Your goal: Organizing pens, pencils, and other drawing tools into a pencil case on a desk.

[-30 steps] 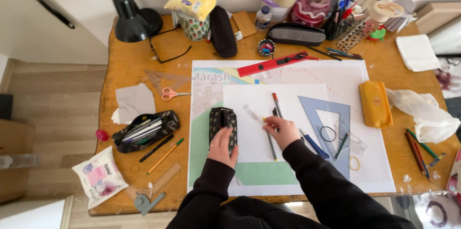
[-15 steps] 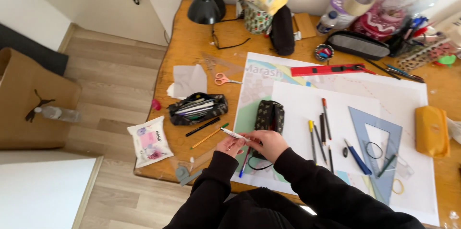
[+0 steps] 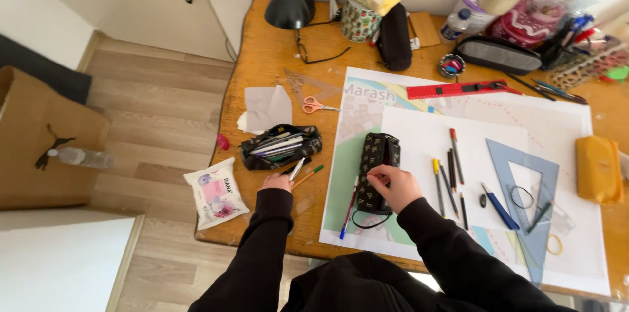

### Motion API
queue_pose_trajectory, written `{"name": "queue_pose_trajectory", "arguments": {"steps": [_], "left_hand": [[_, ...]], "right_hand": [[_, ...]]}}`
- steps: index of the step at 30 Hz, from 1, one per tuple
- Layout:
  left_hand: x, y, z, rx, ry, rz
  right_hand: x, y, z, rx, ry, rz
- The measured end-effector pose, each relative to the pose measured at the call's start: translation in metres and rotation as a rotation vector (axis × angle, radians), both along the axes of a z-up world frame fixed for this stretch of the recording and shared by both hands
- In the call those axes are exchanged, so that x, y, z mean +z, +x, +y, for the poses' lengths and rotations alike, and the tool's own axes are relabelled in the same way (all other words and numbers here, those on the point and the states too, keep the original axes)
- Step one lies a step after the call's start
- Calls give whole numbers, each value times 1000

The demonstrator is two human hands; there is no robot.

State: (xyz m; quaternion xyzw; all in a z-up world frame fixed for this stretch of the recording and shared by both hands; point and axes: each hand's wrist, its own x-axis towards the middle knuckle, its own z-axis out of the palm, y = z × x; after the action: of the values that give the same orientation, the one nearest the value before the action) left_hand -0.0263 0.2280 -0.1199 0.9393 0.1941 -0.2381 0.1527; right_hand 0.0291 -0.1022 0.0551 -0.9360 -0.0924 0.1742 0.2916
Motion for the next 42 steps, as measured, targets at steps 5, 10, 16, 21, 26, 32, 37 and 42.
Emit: {"name": "queue_pose_trajectory", "arguments": {"steps": [5, 10, 16, 21, 26, 32, 37, 42], "left_hand": [[9, 8, -16, -45, 89, 16], [36, 3, -38, 1, 84, -78], [51, -8, -116, -70, -85, -353], [80, -7, -165, 11, -309, -520], [131, 22, -223, -116, -460, -749], [37, 45, -328, -342, -512, -658], [-17, 47, -398, -465, -431, -233], [-63, 48, -425, -617, -232, -47]], "right_hand": [[-2, -10, -33, -177, -29, 38], [-28, -11, -74, -268, -47, 48], [-7, -19, -114, -408, -37, 22], [-26, -25, -166, -505, -39, 1], [-40, -36, -218, -621, -72, 58], [-76, -41, -251, -658, -127, 172], [-111, -39, -263, -650, -126, 219], [-131, -38, -281, -612, -184, 277]]}}
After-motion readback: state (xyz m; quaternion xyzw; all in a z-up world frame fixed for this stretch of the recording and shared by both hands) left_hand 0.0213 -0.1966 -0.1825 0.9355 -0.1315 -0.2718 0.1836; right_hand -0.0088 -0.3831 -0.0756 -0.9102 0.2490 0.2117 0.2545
